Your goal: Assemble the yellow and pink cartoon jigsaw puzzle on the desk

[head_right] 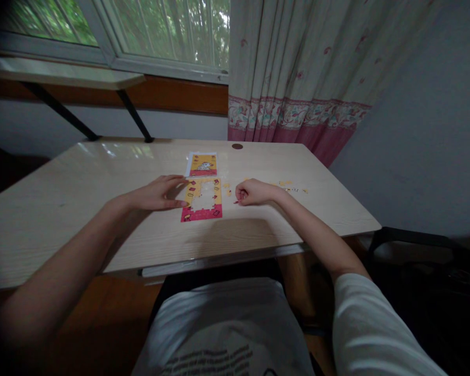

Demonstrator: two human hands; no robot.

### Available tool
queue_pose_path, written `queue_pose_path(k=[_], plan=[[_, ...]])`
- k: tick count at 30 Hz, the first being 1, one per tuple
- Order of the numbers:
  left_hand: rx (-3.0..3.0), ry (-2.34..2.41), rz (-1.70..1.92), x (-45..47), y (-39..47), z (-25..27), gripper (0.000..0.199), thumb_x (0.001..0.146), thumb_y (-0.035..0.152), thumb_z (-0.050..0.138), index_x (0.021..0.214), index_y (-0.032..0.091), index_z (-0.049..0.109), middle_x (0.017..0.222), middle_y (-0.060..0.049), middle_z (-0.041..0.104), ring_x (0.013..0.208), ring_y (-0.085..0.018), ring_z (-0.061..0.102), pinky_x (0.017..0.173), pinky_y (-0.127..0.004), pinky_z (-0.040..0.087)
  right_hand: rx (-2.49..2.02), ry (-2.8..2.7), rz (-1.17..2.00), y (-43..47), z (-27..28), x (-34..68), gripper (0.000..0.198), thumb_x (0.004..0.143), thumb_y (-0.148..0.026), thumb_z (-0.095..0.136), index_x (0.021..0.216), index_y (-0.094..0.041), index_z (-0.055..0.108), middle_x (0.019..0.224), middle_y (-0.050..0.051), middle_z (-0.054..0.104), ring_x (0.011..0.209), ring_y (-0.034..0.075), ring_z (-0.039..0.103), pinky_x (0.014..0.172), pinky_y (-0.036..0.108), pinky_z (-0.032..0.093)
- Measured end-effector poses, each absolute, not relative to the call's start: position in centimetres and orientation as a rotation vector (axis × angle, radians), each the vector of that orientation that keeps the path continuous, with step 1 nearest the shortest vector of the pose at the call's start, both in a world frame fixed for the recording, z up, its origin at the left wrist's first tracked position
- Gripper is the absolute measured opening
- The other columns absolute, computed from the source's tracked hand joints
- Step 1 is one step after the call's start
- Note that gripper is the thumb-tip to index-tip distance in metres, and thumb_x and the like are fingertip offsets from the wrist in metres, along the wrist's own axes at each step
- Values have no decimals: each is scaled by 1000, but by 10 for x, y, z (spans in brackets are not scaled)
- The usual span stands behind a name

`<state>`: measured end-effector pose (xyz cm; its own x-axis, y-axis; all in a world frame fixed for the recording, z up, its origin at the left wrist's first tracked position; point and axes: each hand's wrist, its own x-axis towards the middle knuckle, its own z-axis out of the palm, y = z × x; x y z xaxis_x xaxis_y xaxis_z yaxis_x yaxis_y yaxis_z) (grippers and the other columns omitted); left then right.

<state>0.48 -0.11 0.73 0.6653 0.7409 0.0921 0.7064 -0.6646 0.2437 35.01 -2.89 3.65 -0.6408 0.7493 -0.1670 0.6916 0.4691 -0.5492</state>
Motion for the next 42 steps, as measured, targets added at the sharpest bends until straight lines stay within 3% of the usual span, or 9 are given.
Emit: queue_pose_path(k=[5,8,12,23,29,32,37,42], plan=[[2429,1145,604,27,-17,17,50,84,56,58,111,15,70,114,-13,71,103,-27,65,93,-39,50,-1044,-2174,1248,-26,31,332,25,74,-24,73,97,-16,71,76,1,69,68,11,60,65,25,46],[2285,1128,677,45,-27,17,34,85,44,58,95,17,74,91,-7,74,83,-21,66,78,-32,51,-973,-1949,1330,-23,26,314,22,71,-29,78,88,-16,72,76,1,71,72,13,63,68,26,49],[2191,1092,801,59,-32,13,23,83,35,62,88,17,76,85,-5,75,76,-18,63,73,-30,50,-945,-1722,1359,-24,15,292,22,68,-31,81,81,-16,71,75,2,72,70,13,63,70,28,50],[2010,1036,889,69,-36,10,16,76,32,72,78,17,76,73,-3,71,66,-16,58,63,-29,45,-964,-1586,1155,-34,-4,275,19,73,-37,78,76,-19,73,82,4,74,74,15,63,76,32,53],[1869,1024,995,71,-35,10,17,74,34,72,73,17,75,68,-3,68,62,-15,55,60,-29,41,-981,-1675,1051,-32,-8,278,24,76,-41,76,81,-18,74,78,4,72,67,14,58,66,29,47],[1799,1014,995,70,-33,11,15,73,31,72,70,17,73,65,-3,67,59,-14,54,58,-28,40,-998,-1755,857,-33,-5,282,21,80,-39,74,87,-19,75,83,4,72,70,15,58,66,30,45],[1798,1005,961,68,-33,14,11,70,26,71,65,16,72,64,-2,68,60,-14,56,60,-28,42,-897,-1988,418,-37,6,290,10,86,-31,70,86,-22,75,88,4,72,84,18,60,78,33,45],[1883,978,868,66,-35,17,14,74,29,70,67,16,72,67,-3,69,60,-14,56,61,-28,43,-879,-2152,267,-40,10,294,12,91,-30,64,87,-21,72,88,6,70,87,20,58,83,35,43]])
